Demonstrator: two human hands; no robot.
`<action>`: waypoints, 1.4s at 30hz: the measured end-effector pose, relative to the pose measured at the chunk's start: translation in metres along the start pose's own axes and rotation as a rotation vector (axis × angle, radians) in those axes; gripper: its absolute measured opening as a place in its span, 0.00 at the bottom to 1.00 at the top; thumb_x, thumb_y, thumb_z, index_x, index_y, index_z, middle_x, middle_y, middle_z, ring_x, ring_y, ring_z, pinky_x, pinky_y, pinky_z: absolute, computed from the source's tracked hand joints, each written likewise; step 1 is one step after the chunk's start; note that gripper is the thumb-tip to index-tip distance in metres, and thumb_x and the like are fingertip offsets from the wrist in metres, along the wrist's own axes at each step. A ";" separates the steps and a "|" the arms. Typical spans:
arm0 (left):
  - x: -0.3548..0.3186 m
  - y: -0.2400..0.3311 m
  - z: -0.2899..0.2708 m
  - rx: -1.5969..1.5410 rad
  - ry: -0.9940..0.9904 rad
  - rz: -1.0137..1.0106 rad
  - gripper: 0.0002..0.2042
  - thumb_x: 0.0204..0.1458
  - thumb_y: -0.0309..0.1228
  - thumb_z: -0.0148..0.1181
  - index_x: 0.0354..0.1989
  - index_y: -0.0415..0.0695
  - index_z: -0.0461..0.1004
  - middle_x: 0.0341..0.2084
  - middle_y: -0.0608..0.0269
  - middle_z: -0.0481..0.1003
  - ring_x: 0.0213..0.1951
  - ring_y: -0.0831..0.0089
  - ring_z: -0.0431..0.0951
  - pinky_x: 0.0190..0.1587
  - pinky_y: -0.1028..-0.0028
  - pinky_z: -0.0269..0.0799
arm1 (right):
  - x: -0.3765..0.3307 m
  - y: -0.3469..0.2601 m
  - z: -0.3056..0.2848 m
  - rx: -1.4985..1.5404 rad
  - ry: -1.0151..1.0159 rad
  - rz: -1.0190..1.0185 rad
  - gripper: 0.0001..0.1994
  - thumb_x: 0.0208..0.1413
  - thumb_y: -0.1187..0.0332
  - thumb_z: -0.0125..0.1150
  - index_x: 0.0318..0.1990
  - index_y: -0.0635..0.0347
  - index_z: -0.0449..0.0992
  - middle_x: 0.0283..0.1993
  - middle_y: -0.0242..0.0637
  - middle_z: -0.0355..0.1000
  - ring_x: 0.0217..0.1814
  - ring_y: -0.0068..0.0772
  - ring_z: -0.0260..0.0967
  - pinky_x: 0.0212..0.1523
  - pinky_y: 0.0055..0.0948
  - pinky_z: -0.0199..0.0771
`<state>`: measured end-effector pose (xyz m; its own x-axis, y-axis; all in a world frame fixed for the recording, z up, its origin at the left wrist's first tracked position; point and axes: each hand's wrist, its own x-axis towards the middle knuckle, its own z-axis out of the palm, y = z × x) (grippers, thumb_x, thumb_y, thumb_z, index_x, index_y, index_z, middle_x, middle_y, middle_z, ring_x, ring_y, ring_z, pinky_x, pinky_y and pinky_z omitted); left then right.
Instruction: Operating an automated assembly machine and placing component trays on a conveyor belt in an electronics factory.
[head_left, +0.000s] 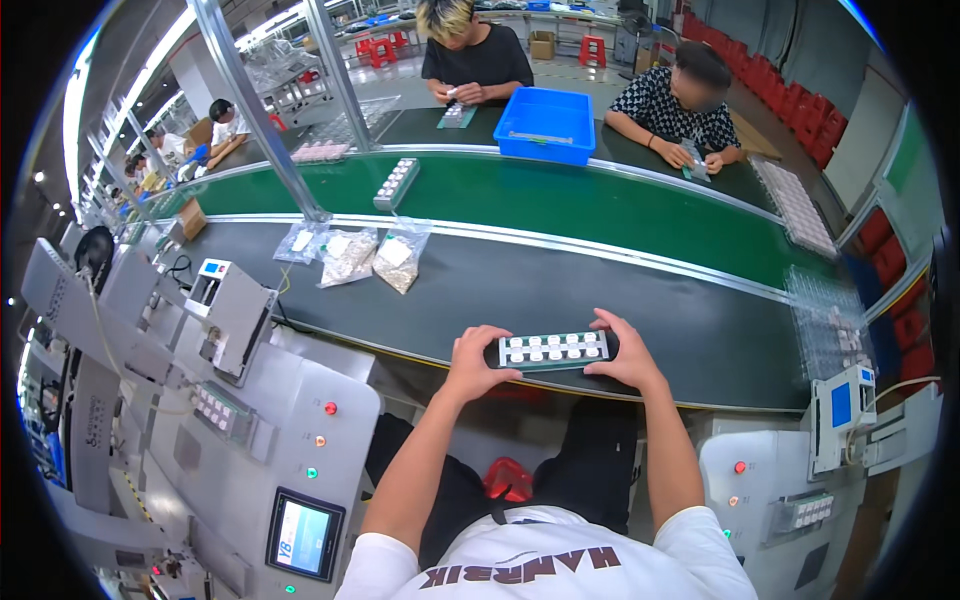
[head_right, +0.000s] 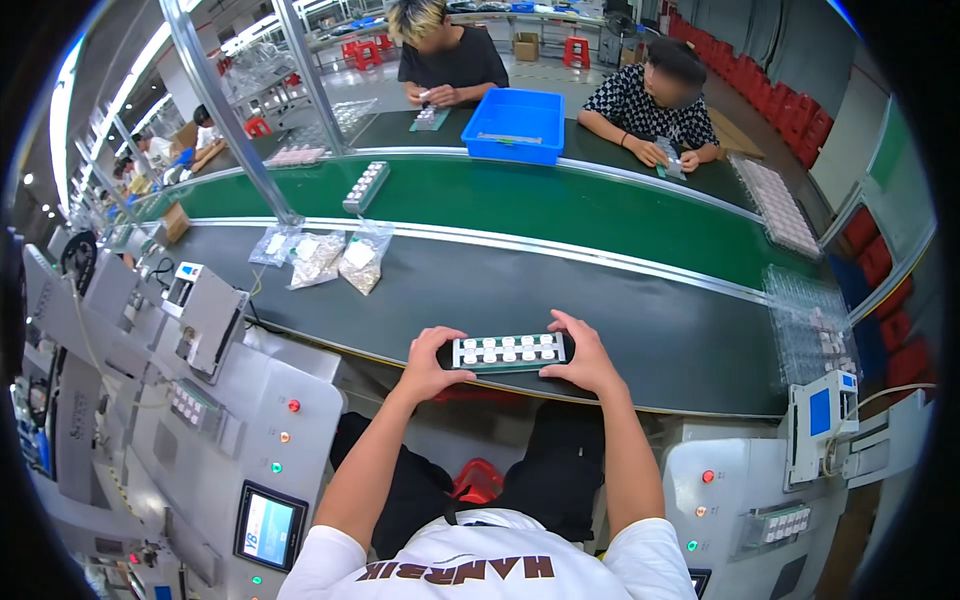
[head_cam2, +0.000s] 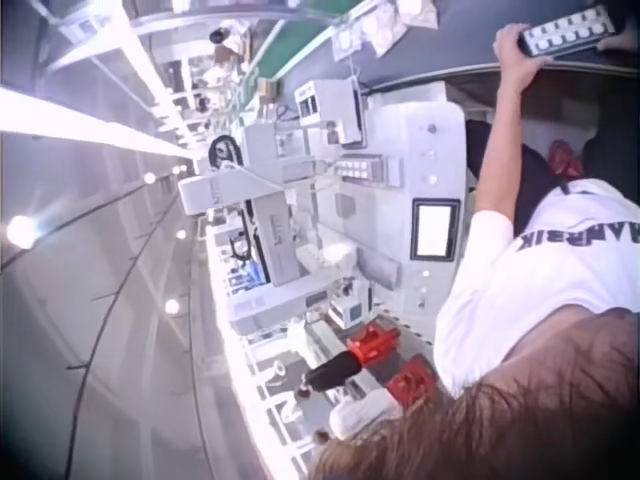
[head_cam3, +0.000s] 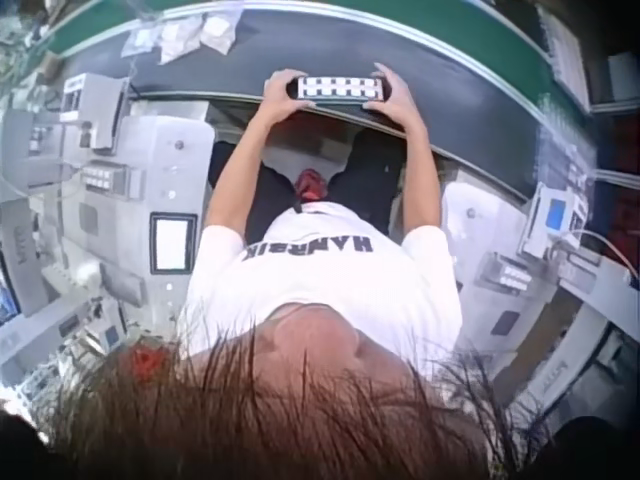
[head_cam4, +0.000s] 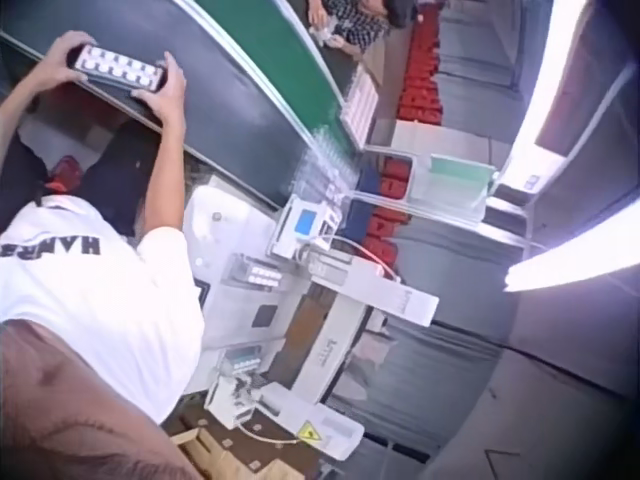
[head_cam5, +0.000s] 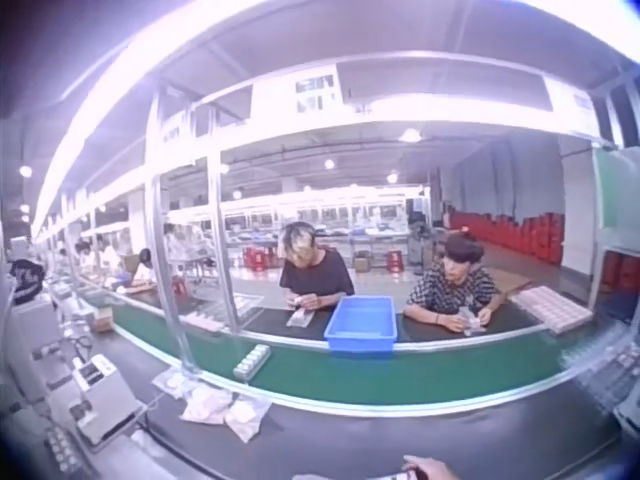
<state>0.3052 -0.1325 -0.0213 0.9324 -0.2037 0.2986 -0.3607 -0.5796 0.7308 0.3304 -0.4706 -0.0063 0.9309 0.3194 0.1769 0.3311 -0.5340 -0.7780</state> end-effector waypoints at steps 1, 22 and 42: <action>0.002 0.000 0.000 0.008 0.000 -0.013 0.33 0.31 0.38 0.84 0.52 0.51 0.80 0.50 0.66 0.79 0.58 0.58 0.73 0.61 0.60 0.63 | 0.000 0.006 0.002 0.080 0.031 -0.018 0.52 0.33 0.68 0.87 0.72 0.52 0.67 0.61 0.34 0.77 0.69 0.44 0.67 0.74 0.44 0.61; -0.002 0.001 0.012 -0.036 0.082 -0.149 0.31 0.29 0.28 0.84 0.49 0.48 0.80 0.46 0.61 0.77 0.50 0.57 0.72 0.58 0.61 0.67 | -0.007 0.010 0.014 0.084 0.124 0.123 0.46 0.32 0.73 0.86 0.65 0.54 0.70 0.57 0.30 0.80 0.66 0.41 0.63 0.67 0.39 0.70; 0.086 0.088 0.036 0.641 -0.533 0.169 0.25 0.36 0.36 0.77 0.46 0.43 0.81 0.43 0.57 0.79 0.49 0.55 0.81 0.51 0.59 0.80 | -0.008 0.017 0.004 0.127 0.118 0.071 0.56 0.30 0.70 0.87 0.73 0.53 0.63 0.57 0.32 0.79 0.62 0.43 0.65 0.65 0.40 0.69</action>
<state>0.3543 -0.2294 0.0469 0.8122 -0.5787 -0.0739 -0.5623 -0.8102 0.1655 0.3275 -0.4789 -0.0231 0.9655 0.1859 0.1825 0.2485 -0.4467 -0.8595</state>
